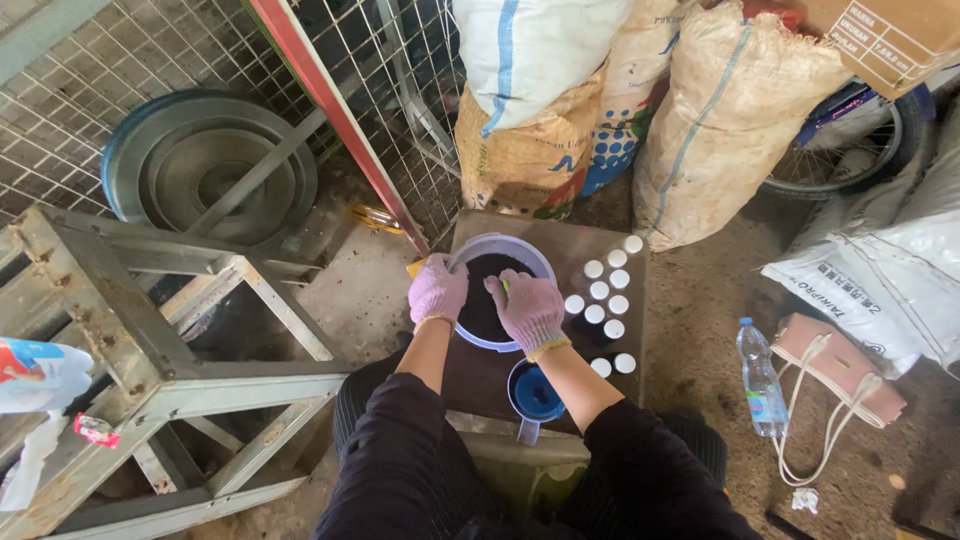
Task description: The person scoops a dark liquid from a white bucket using a green ladle and pours it into a blue measuring cup. They then stir the contents of the bucket with the ladle. The person repeats the scooping and pouring process multiple times.
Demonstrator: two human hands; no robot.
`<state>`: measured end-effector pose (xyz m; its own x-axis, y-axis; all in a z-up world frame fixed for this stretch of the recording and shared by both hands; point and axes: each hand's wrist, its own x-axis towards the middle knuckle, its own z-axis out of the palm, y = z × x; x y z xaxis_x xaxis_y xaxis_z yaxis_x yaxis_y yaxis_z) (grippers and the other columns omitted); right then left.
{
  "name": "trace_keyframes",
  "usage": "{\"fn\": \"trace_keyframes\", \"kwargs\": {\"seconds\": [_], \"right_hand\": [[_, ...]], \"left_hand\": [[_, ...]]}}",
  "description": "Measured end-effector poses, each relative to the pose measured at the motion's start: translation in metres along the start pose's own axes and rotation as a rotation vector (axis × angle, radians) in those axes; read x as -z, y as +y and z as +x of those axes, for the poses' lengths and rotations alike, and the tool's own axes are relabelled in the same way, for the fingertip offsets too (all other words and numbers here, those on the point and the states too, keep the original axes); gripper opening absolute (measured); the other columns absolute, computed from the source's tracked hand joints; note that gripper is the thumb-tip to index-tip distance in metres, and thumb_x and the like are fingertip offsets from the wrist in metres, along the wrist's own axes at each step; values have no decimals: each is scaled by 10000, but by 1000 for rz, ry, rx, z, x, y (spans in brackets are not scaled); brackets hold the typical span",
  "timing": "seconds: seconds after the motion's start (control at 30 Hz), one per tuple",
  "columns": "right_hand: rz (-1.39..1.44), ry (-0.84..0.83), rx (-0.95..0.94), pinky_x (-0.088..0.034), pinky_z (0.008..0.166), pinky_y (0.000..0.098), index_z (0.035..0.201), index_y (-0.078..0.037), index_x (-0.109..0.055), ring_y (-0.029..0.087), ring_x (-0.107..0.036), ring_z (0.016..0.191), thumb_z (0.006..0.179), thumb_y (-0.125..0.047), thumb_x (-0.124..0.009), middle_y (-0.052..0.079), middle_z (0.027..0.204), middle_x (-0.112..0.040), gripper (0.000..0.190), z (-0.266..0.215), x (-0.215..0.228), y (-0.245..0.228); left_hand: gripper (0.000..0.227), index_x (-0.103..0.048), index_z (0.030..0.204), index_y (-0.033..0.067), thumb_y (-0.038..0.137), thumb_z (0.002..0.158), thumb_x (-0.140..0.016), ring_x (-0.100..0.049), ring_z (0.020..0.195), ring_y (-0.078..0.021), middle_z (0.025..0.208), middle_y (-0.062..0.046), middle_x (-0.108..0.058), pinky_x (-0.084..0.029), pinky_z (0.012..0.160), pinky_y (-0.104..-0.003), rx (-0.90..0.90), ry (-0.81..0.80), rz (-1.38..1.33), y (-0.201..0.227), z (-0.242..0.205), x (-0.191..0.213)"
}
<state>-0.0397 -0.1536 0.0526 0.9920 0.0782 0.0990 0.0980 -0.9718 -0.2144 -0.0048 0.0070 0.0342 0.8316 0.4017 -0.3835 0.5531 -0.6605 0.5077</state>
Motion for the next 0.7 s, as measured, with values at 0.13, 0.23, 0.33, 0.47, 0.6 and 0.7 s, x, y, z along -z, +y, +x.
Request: {"fn": "trace_keyframes", "kwargs": {"seconds": [0.13, 0.23, 0.33, 0.47, 0.6, 0.7], "right_hand": [[103, 38, 40, -602, 681, 368, 983, -274, -724, 255, -758, 745, 997, -617, -481, 10, 798, -742, 421, -3, 8, -1], [184, 82, 155, -610, 687, 402, 966, -288, -735, 276, -764, 760, 988, -529, -544, 12, 814, -764, 308, -6, 21, 1], [260, 3, 140, -595, 724, 411, 945, -277, -720, 300, -760, 774, 976, -613, -544, 40, 785, -751, 380, -6, 21, 3], [77, -30, 136, -591, 741, 374, 931, -266, -715, 230, -765, 724, 1004, -638, -445, 0, 756, -751, 465, -11, 25, -1], [-3, -42, 115, -572, 760, 338, 999, -258, -728, 187, -757, 752, 1027, -598, -422, -21, 791, -742, 458, -3, 11, 0], [0, -22, 127, -571, 776, 332, 1018, -279, -722, 185, -756, 806, 1020, -572, -462, -30, 822, -736, 391, 3, -12, 7]], "left_hand": [[338, -700, 1072, 285, 557, 902, -595, -720, 1127, -256, 1130, -20, -750, -585, 975, -419, 22, -23, -7, 5, -7, 8], [355, -729, 1088, 279, 562, 907, -614, -724, 1127, -267, 1109, -29, -771, -581, 977, -425, 12, -63, -25, 12, -15, 20], [391, -727, 1110, 252, 574, 922, -612, -723, 1129, -290, 1115, -60, -772, -577, 979, -439, -3, -45, -45, 13, -15, 20], [413, -721, 1130, 240, 584, 923, -623, -716, 1147, -284, 1128, -65, -771, -571, 992, -434, 1, -50, -45, 21, -31, 31], [437, -715, 1145, 251, 614, 925, -615, -714, 1152, -277, 1136, -58, -768, -562, 1001, -433, 12, -46, -32, 20, -31, 31], [439, -720, 1146, 247, 612, 923, -622, -712, 1155, -287, 1136, -67, -767, -561, 999, -440, 4, -49, -55, 16, -27, 28]]}}
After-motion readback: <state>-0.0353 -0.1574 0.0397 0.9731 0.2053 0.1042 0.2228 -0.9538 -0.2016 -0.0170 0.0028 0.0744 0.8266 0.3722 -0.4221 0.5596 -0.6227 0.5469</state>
